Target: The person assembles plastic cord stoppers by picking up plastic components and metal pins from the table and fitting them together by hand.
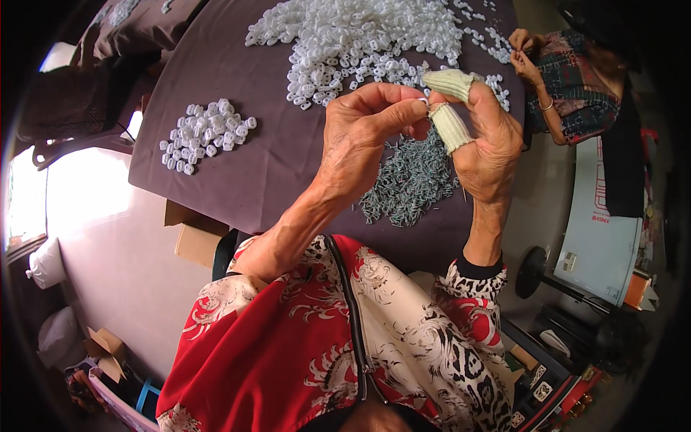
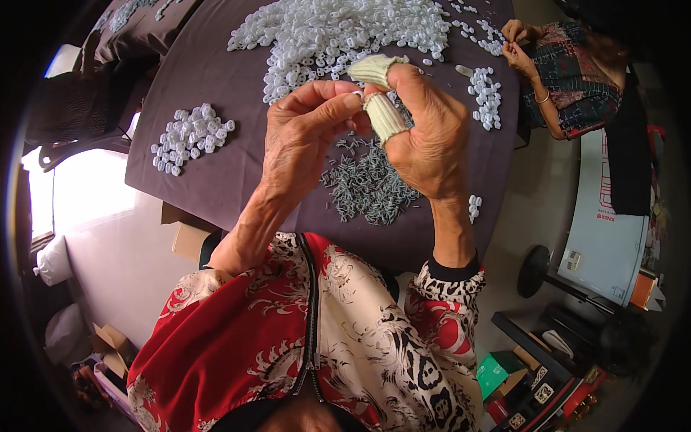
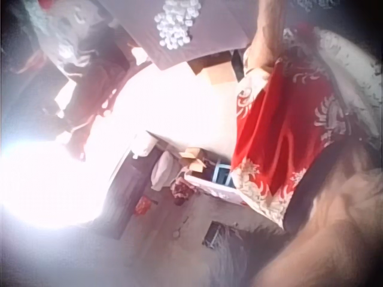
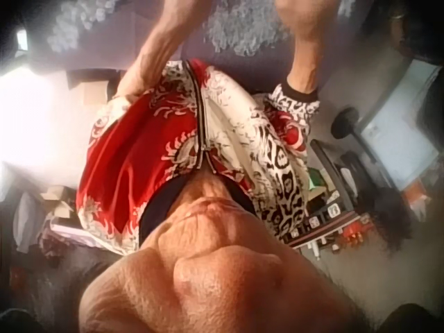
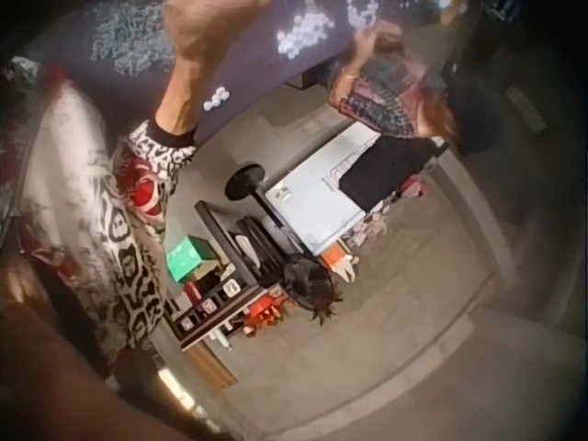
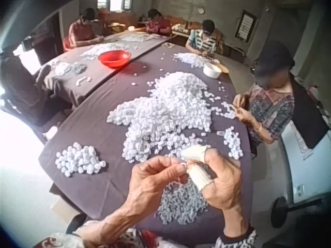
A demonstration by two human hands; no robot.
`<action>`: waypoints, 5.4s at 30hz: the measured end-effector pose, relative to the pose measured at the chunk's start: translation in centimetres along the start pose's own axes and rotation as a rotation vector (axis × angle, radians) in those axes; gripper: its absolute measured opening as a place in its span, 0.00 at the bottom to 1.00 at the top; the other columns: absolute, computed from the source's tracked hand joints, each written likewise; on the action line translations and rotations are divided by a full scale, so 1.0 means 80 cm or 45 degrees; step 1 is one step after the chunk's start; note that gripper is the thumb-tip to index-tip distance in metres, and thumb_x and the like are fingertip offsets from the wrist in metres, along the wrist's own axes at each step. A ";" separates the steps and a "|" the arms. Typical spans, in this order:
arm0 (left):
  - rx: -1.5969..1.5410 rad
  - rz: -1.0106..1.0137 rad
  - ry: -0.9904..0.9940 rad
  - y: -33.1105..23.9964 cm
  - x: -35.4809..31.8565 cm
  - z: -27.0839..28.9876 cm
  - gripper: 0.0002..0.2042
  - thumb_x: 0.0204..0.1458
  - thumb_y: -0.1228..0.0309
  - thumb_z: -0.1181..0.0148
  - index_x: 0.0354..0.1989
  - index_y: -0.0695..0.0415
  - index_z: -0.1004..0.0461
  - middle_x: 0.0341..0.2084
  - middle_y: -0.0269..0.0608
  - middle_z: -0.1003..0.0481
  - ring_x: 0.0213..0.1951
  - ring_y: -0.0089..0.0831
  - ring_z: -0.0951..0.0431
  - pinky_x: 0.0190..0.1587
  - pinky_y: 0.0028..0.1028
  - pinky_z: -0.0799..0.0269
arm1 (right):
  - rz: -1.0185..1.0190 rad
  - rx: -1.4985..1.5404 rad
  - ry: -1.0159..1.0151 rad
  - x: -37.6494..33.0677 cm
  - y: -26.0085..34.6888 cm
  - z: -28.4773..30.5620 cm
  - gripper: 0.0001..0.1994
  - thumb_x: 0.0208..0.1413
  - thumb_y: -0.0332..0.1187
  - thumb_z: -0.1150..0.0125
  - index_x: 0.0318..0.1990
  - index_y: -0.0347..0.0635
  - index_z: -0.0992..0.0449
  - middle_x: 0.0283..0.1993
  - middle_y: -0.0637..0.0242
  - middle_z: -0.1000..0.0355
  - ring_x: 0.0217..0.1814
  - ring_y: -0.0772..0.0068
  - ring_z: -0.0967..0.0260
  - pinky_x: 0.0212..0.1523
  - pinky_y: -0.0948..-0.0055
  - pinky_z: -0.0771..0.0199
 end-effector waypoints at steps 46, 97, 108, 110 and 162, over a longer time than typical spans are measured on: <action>0.089 -0.342 -0.269 -0.103 0.022 0.107 0.08 0.45 0.74 0.42 0.31 0.66 0.28 0.23 0.38 0.27 0.24 0.22 0.28 0.31 0.21 0.29 | 0.153 -0.405 0.343 0.026 -0.131 -0.207 0.16 0.38 0.28 0.42 0.40 0.37 0.31 0.41 0.60 0.34 0.48 0.56 0.40 0.46 0.63 0.40; 0.118 -0.189 -0.197 -0.059 0.031 0.086 0.07 0.47 0.73 0.43 0.32 0.65 0.28 0.23 0.37 0.28 0.25 0.21 0.28 0.31 0.21 0.30 | 0.134 -0.492 0.503 -0.068 -0.134 -0.179 0.07 0.36 0.19 0.50 0.27 0.37 0.32 0.25 0.62 0.32 0.28 0.60 0.33 0.30 0.67 0.35; 0.251 0.001 0.042 -0.015 0.024 0.017 0.07 0.48 0.72 0.43 0.31 0.63 0.28 0.23 0.36 0.28 0.26 0.21 0.28 0.33 0.21 0.31 | -0.549 1.447 -0.137 -0.011 -0.141 -0.047 0.08 0.48 0.28 0.44 0.36 0.37 0.30 0.31 0.64 0.30 0.31 0.73 0.31 0.36 0.75 0.29; 0.278 0.013 0.069 -0.014 0.025 0.000 0.07 0.48 0.72 0.43 0.30 0.63 0.28 0.23 0.36 0.27 0.26 0.21 0.28 0.33 0.21 0.31 | -0.501 1.430 -0.134 -0.005 -0.126 -0.031 0.09 0.47 0.27 0.45 0.37 0.35 0.31 0.33 0.62 0.29 0.33 0.72 0.30 0.40 0.73 0.29; 0.170 -0.134 0.081 -0.037 0.016 -0.024 0.07 0.46 0.74 0.42 0.32 0.65 0.28 0.24 0.39 0.26 0.26 0.23 0.28 0.33 0.22 0.31 | -0.403 1.016 -0.124 0.020 -0.062 0.018 0.09 0.48 0.30 0.46 0.33 0.33 0.27 0.30 0.64 0.28 0.30 0.78 0.30 0.39 0.79 0.33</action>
Point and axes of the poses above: each hand's wrist, its own x-axis towards the middle knuckle, its own z-axis out of the back of the hand, y = z × x, the point moved 10 cm from there along x, towards the middle knuckle
